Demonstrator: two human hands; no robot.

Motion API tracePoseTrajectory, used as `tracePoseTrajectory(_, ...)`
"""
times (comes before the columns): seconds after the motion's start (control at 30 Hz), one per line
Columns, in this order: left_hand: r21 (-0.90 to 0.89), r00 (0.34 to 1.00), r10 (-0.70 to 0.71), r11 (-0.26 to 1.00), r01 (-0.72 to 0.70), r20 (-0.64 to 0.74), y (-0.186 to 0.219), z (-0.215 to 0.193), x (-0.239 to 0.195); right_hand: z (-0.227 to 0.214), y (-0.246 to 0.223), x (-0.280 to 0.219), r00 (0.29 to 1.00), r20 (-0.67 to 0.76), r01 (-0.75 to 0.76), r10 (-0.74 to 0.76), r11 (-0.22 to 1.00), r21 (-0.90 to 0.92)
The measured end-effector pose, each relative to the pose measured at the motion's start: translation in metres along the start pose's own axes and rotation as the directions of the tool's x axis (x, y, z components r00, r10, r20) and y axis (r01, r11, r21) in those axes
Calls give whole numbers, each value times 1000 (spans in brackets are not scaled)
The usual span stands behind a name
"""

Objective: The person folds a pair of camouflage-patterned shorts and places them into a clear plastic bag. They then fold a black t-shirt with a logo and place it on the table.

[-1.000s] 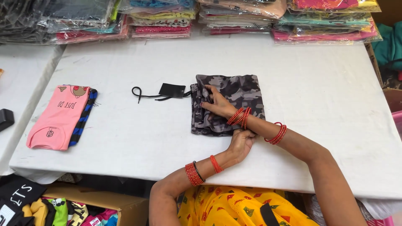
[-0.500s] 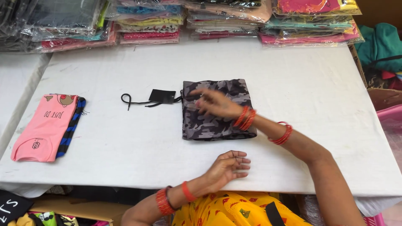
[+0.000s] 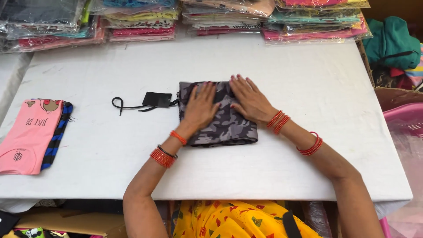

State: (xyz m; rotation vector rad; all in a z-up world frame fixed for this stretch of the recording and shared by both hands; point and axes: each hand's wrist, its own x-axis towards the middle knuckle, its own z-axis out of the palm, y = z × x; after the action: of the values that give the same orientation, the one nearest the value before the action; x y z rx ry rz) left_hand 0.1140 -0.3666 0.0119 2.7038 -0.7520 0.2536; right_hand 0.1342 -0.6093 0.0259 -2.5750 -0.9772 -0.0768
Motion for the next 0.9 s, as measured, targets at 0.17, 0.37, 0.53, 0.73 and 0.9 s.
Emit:
tracePoseTrajectory(0.17, 192, 957, -253, 955, 224, 141, -29, -31, -15, 18, 18, -2, 984, 140, -95, 109, 990, -107)
tracePoseTrajectory(0.37, -64, 925, -376, 923, 379, 58, -43, -28, -31, 21, 23, -12, 961, 113, -224, 253, 950, -218)
tracePoseTrajectory(0.53, 314, 961, -259, 908, 276, -96, -26, -22, -28, 9, -9, -21, 993, -46, -122, 113, 899, -422)
tracePoseTrajectory(0.73, 137, 982, -76, 989, 53, 170, 31, -21, -76, 23, -48, -73, 977, 171, 170, -129, 952, -254)
tracePoseTrajectory(0.9, 63, 965, -226, 974, 219, 135, 2, -28, -100, 12, -42, -122, 966, 197, 215, -165, 940, -266)
